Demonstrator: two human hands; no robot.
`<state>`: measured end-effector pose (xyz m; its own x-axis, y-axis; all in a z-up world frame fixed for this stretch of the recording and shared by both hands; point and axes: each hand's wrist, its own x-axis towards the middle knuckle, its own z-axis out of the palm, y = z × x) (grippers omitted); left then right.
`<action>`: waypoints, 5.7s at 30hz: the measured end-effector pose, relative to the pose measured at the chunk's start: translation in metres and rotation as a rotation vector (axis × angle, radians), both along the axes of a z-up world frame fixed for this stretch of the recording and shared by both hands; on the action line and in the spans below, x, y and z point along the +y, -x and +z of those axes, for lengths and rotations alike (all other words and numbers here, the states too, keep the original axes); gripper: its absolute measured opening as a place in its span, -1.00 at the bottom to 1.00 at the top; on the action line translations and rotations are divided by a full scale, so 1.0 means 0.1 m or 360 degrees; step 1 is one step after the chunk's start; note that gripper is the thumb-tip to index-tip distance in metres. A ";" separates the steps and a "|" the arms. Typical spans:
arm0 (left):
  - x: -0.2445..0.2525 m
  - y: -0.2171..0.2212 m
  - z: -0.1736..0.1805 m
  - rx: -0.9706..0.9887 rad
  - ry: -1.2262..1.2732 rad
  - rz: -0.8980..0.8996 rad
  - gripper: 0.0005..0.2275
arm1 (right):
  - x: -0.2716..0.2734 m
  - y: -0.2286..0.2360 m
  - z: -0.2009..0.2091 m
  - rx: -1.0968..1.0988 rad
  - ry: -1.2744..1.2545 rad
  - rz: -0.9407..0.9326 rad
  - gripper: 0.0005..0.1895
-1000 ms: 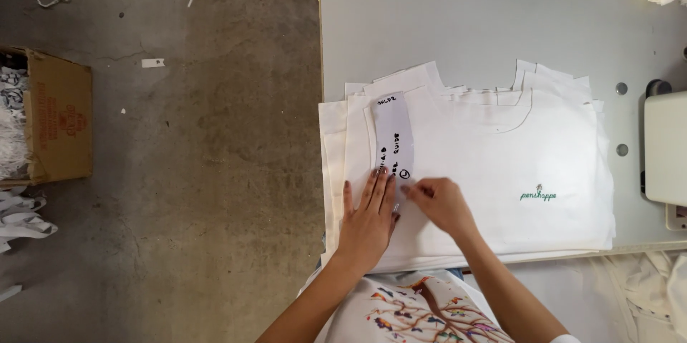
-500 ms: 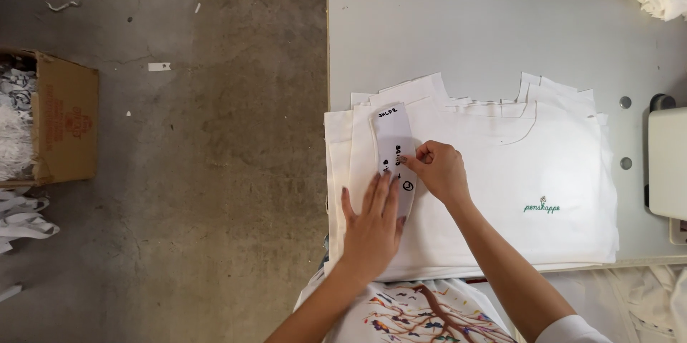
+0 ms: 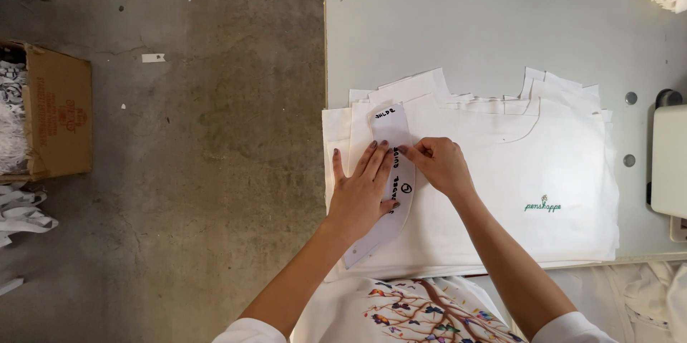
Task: Aligning a paper template on cut fabric panels and marking the outline using tailor's chalk in a sewing factory.
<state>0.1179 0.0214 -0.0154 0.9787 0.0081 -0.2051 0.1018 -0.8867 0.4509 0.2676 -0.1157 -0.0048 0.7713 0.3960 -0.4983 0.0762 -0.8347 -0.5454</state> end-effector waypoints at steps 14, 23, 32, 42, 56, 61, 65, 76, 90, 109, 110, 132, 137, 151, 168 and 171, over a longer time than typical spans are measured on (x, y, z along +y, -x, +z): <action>0.24 -0.37 0.02 0.0109 -0.0109 -0.0188 -0.07 | 0.02 0.03 -0.13 -0.0203 0.0062 -0.0025 -0.54; 0.25 -0.41 0.05 0.0154 0.0025 -0.0157 -0.02 | 0.03 -0.01 0.09 -0.0250 0.0025 -0.0056 -0.64; 0.17 -0.50 0.16 0.0226 -0.0156 -0.0159 -0.05 | -0.03 -0.17 0.19 -0.0017 -0.0535 -0.0252 -0.73; 0.18 -0.52 0.15 0.0281 -0.0100 -0.0155 -0.04 | 0.06 -0.23 0.00 -0.0282 -0.0267 0.0224 -0.95; 0.14 -0.49 0.08 0.0256 -0.0094 -0.0145 -0.01 | 0.49 -0.77 -0.36 -0.0861 -0.0522 0.0268 -0.94; 0.15 -0.49 0.10 0.0263 -0.0062 -0.0131 0.01 | 0.04 -0.55 0.09 -0.0239 -0.0767 0.0018 -0.84; 0.13 -0.48 0.09 0.0232 -0.0074 -0.0110 0.00 | -0.29 -0.02 0.19 -0.0461 -0.0525 0.0402 -0.81; 0.11 -0.47 0.10 0.0188 -0.0100 -0.0057 -0.01 | -0.58 0.16 -0.11 -0.1298 -0.0269 0.1789 -0.89; 0.12 -0.42 -0.16 0.0064 -0.0060 -0.0099 -0.01 | -0.56 0.97 0.23 -0.0721 -0.0597 0.1043 -0.84; 0.12 0.13 -0.15 0.0019 -0.0242 -0.0647 0.34 | -0.92 1.12 -0.09 -0.0698 -0.0573 0.1071 -0.86; 0.12 0.13 -0.14 0.0014 -0.0244 -0.0647 0.34 | -0.91 1.13 -0.10 -0.0703 -0.0572 0.1072 -0.86; 0.14 0.08 -0.30 0.0008 -0.0186 -0.0656 0.32 | -0.73 1.07 0.00 -0.0724 -0.0784 0.0887 -0.87; 0.19 0.08 -0.12 0.0043 -0.0139 -0.0661 0.21 | -0.82 1.01 -0.08 -0.0641 -0.0742 0.0648 -0.82; 0.20 0.10 0.00 0.0116 -0.0085 -0.0622 0.25 | -0.88 0.81 -0.10 -0.0399 -0.0887 -0.0091 -0.87; 0.27 0.09 0.10 0.0136 -0.0077 -0.0599 0.20 | -0.89 0.71 -0.13 -0.0323 -0.0867 -0.0099 -0.89; 0.29 0.09 0.08 0.0130 -0.0068 -0.0602 0.20 | -0.88 0.69 -0.13 -0.0316 -0.0867 -0.0090 -0.90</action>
